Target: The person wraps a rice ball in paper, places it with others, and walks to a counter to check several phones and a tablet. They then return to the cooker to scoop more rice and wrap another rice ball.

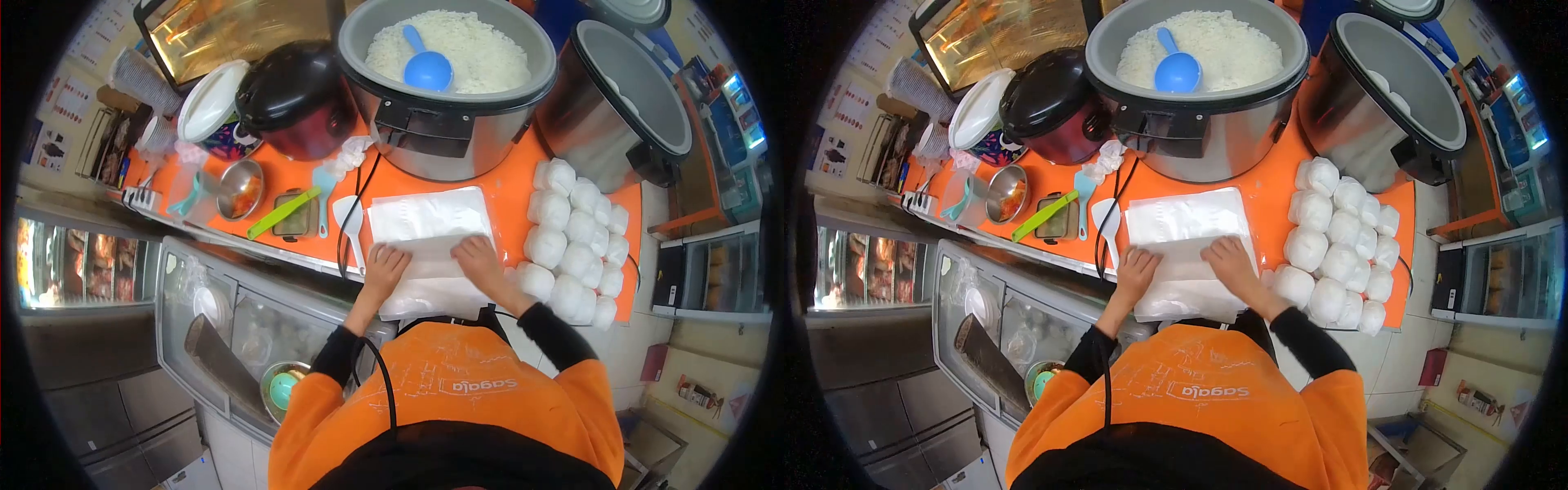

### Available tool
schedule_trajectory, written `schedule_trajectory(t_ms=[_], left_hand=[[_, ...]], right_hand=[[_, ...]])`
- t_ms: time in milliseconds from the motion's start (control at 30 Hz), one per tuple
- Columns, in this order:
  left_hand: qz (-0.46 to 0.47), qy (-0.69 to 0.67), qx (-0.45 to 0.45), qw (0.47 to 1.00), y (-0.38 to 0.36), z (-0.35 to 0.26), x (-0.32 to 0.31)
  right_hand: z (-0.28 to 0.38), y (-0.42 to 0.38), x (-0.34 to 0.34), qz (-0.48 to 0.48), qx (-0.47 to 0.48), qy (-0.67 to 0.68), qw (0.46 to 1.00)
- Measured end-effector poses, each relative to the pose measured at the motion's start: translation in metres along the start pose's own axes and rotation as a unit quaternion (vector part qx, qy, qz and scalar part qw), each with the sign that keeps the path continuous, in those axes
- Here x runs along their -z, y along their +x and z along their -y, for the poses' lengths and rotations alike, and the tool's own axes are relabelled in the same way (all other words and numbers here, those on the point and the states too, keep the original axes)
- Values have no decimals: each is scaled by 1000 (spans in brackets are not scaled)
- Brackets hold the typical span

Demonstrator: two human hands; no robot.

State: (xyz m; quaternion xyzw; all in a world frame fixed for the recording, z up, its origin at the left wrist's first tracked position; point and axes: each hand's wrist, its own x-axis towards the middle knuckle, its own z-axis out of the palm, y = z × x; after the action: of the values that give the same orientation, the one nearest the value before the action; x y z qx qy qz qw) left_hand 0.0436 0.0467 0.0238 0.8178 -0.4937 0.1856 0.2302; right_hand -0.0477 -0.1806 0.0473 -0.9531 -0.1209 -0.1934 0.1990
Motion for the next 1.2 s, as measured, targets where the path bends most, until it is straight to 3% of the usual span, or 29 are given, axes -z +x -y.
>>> schedule_trajectory(t_ms=[67, 200, 267, 467, 567, 700, 800, 900, 1000, 1067, 1167, 1200], left_hand=[[20, -25, 13, 999, -19, -6, 0], [60, -107, 63, 990, -35, -6, -9], [58, -162, 103, 980, -32, -10, -4], [68, -130, 102, 984, -29, -6, -7], [186, -113, 280, 935, -8, -6, -17], [210, -115, 242, 940, 27, -1, -7], [220, -130, 206, 945, 25, 9, -6], [206, -150, 204, 945, 17, 9, -11], [216, -162, 233, 934, 18, 8, -11], [201, -161, 235, 937, 23, 5, -6], [278, -53, 204, 937, 45, 8, 7], [263, -59, 149, 951, 46, 14, 3]], right_hand=[[12, -21, -14, -53, -39, 28, 997], [27, -40, -38, -50, -194, 130, 971], [32, -44, -29, -53, -199, 122, 971], [7, -57, -37, -24, -131, 59, 989], [2, -43, -43, 14, -159, 33, 987], [-1, -15, -24, 74, -180, 91, 977], [0, -18, -5, 84, -121, 125, 981], [-5, -33, -13, 44, -54, 71, 995], [-11, -46, -37, -14, -57, 51, 997], [-10, -44, -46, 25, -123, 13, 992], [-7, -18, -39, 72, -178, -16, 981], [-4, -5, -29, 86, -190, -20, 978]])
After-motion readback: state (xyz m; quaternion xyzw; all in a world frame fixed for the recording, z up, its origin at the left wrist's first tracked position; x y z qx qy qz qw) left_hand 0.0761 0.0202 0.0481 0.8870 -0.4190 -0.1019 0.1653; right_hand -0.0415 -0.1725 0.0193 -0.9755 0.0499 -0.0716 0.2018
